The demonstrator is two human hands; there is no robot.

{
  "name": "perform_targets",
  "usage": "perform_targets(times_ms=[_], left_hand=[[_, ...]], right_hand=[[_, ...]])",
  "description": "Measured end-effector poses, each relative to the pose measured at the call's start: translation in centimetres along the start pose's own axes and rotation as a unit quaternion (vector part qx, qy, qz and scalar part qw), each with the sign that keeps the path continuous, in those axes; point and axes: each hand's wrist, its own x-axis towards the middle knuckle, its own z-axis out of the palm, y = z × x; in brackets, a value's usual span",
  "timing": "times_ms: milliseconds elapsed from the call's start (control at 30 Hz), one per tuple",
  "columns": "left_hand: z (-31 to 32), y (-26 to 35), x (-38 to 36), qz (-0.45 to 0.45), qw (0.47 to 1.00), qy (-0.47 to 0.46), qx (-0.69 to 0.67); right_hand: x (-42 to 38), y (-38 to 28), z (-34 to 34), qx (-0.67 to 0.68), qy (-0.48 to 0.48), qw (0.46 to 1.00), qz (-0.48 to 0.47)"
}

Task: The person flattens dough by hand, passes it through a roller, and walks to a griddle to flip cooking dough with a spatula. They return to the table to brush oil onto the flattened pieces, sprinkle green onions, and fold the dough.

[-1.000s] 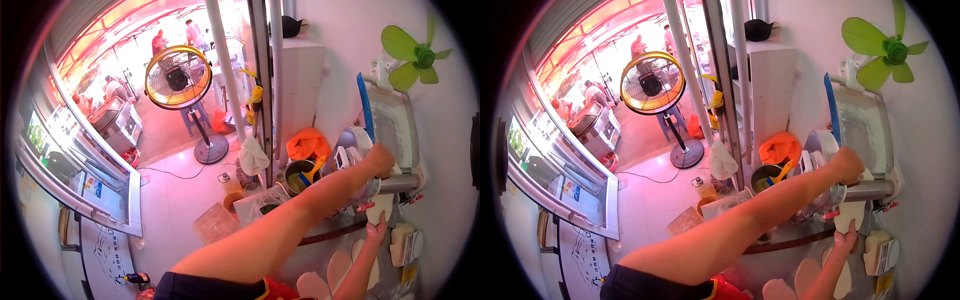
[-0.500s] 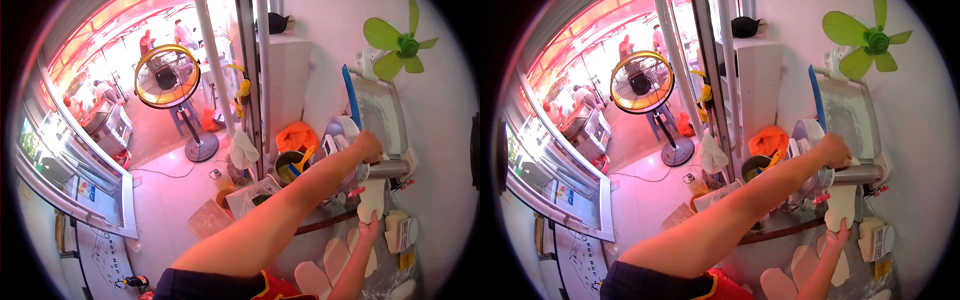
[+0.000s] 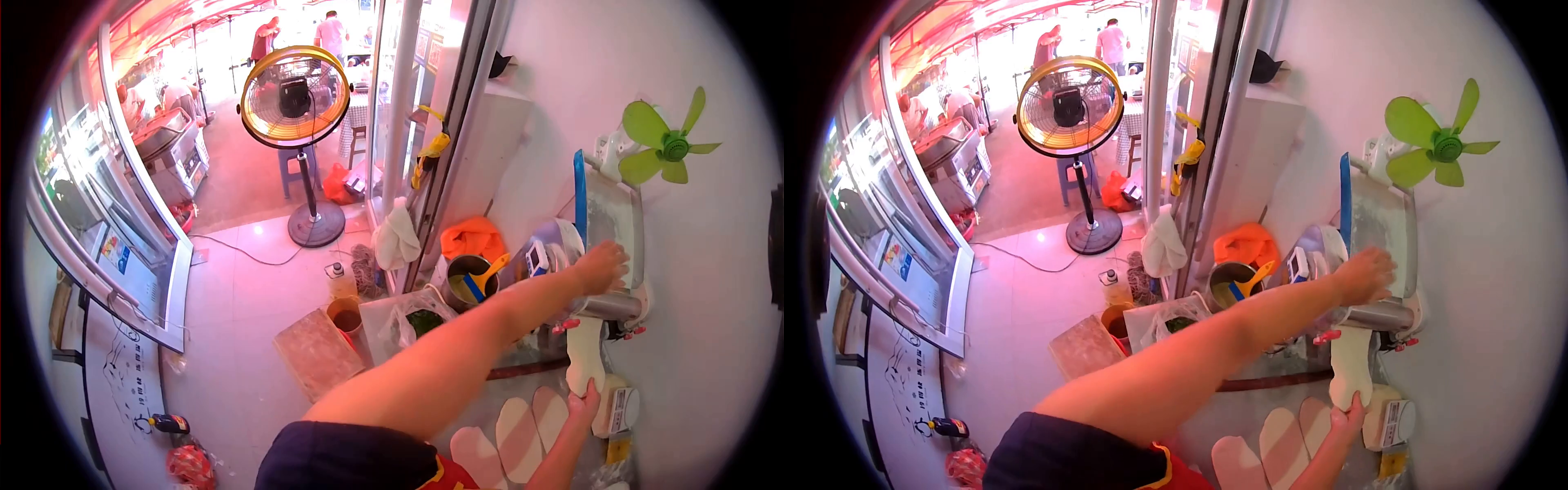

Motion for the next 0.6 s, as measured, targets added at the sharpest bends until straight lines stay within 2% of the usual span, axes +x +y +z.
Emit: perform_targets(times_ms=[100,133,167,200,233,267,300,333,367,400,433,467,533,567,600], left_hand=[[0.0,4.9,-1.4,-0.107,0.964,-0.166,-0.177],[-0.9,6.5,-2.7,-0.122,0.926,-0.252,-0.253],[-1.2,7.7,-4.3,-0.091,0.865,-0.358,-0.34],[-1.6,8.8,-5.8,-0.076,0.78,-0.463,-0.414],[-0.4,9.3,-8.4,-0.012,0.659,-0.572,-0.489],[-0.1,10.4,-10.6,-0.006,0.617,-0.617,-0.489],[0.4,10.9,-12.8,-0.097,0.613,-0.609,-0.494],[1.3,11.8,-14.9,-0.254,0.568,-0.565,-0.541],[2.1,12.7,-16.7,-0.454,0.446,-0.439,-0.634],[3.6,13.5,-17.8,-0.564,0.305,-0.255,-0.724],[4.6,14.3,-18.2,-0.594,0.223,-0.115,-0.764],[5.4,14.5,-18.0,-0.596,0.184,-0.033,-0.781],[4.2,15.3,-15.7,-0.505,0.543,-0.113,-0.661],[3.6,15.1,-14.5,-0.415,0.698,-0.138,-0.567],[4.1,14.3,-14.5,-0.332,0.811,-0.184,-0.445]], right_hand=[[-3.4,-2.2,3.6,0.087,0.06,0.994,0.02],[-1.6,-1.8,1.2,-0.055,0.025,0.997,-0.038],[-0.9,-1.4,-0.4,-0.102,-0.009,0.993,-0.054],[-0.1,-0.9,-2.0,-0.147,-0.04,0.986,-0.073],[0.0,-0.8,-2.0,-0.114,-0.058,0.989,-0.078],[0.0,-0.7,-1.7,-0.081,-0.077,0.99,-0.082],[-2.7,-1.2,-0.4,-0.198,-0.074,0.965,-0.156],[-5.2,-1.8,0.9,-0.309,-0.054,0.921,-0.23],[-8.7,-3.2,4.5,-0.535,-0.032,0.786,-0.309],[-7.7,-2.7,3.5,-0.595,0.015,0.768,-0.237],[-5.5,-0.7,1.6,-0.304,-0.028,0.935,-0.179],[-8.1,-2.0,5.4,0.138,0.04,0.99,-0.007],[-11.4,-3.1,7.9,0.164,0.082,0.983,-0.029],[-12.4,-3.3,8.3,0.149,0.093,0.984,-0.022],[-13.4,-3.5,8.6,0.135,0.104,0.985,-0.015]])
